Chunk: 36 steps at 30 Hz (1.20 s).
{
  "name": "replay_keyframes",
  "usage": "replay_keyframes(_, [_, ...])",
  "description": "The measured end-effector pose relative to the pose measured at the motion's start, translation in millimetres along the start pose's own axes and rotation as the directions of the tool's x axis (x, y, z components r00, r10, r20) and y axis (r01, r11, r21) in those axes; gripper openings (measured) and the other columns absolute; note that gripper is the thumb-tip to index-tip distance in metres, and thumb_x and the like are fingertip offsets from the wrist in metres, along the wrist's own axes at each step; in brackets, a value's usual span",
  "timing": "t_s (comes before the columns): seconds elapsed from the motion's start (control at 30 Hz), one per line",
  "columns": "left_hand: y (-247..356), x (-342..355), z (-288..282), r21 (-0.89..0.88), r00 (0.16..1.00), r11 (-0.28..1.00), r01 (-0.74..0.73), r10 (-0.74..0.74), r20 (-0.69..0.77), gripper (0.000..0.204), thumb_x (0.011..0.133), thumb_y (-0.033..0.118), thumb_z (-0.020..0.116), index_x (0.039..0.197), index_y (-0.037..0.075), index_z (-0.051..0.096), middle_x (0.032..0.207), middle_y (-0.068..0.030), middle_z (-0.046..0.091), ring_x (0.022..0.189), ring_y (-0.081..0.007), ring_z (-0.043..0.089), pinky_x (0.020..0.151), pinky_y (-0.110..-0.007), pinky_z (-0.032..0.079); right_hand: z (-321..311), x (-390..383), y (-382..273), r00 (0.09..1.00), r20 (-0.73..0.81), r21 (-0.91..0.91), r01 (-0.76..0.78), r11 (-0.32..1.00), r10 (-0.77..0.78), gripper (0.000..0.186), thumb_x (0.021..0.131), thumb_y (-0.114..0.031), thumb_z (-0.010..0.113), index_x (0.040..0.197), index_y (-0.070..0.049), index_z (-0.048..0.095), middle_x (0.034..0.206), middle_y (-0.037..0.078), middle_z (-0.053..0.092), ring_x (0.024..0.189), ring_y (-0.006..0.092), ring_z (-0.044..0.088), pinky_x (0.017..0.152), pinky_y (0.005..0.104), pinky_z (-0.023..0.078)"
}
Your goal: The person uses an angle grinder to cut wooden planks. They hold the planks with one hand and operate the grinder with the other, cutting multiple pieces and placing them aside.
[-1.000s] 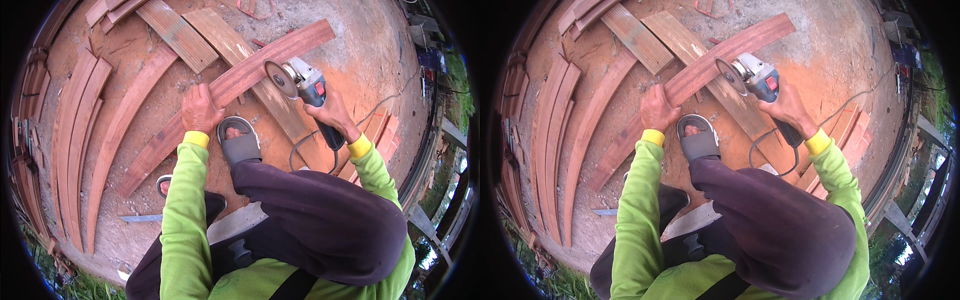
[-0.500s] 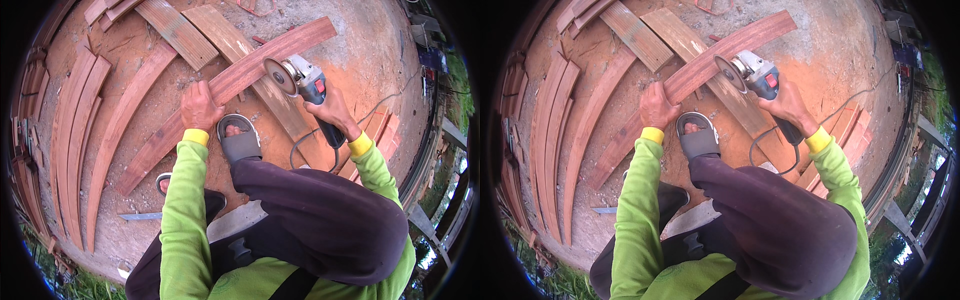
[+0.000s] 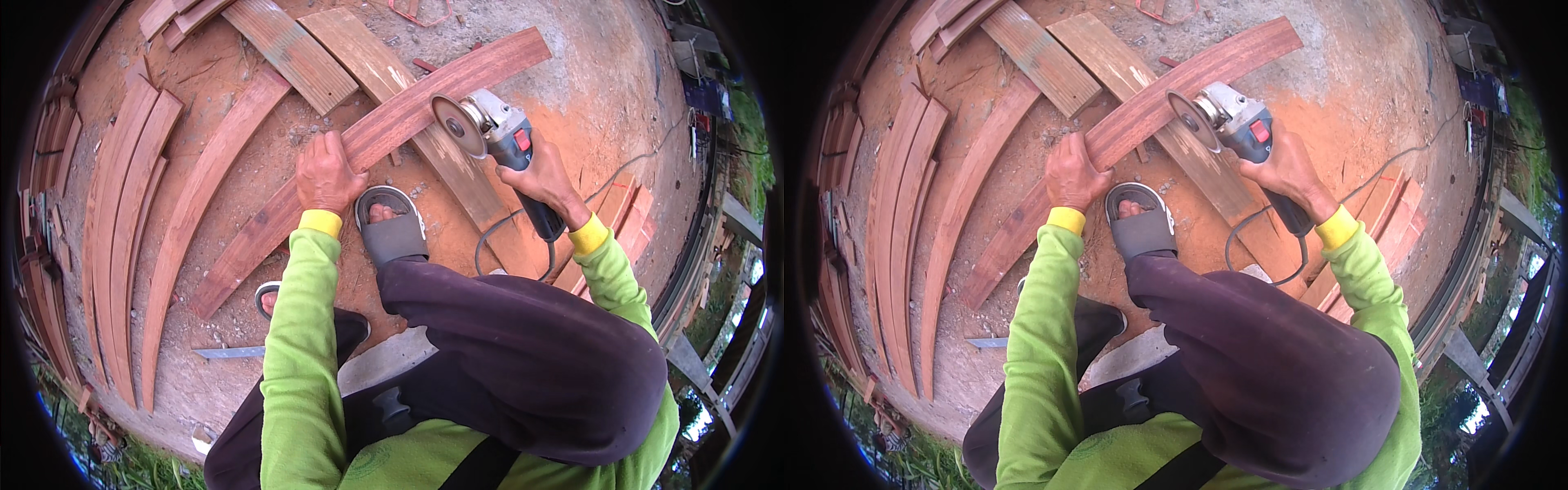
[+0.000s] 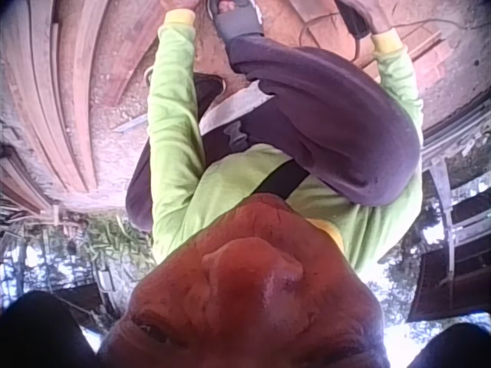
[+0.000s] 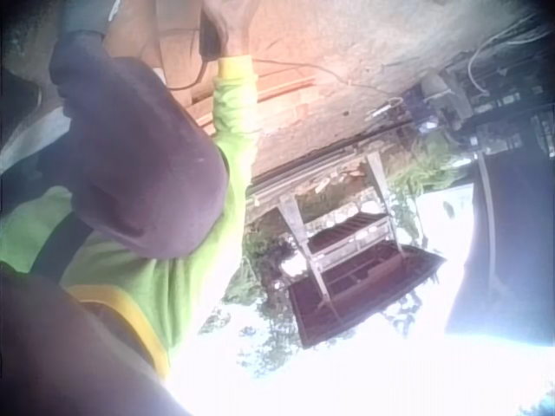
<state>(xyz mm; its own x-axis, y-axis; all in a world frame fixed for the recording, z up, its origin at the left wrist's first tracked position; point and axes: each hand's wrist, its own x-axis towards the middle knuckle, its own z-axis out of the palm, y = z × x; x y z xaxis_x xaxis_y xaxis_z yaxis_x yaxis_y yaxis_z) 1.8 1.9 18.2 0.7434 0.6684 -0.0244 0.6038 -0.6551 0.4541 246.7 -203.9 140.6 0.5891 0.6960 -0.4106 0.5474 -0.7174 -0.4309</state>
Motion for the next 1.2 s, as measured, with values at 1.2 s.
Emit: replay_keyframes(1.2, [-0.5,0.4,2.6,-0.007,1.000,1.000,-0.012,0.012,-0.018,0.061,0.052,0.026,0.086,0.099,0.008,0.053,0.093,-0.0120,0.057,0.090,-0.0325,0.060,0.079,-0.043,0.048,1.4,0.3,-1.8,1.000,-0.010,0.041,0.011,0.999,-0.010,0.067,0.067,-0.024,0.076,0.119,0.011,0.052,0.088,0.027,0.066,0.081,0.0386,0.069,0.075,0.0413,0.053])
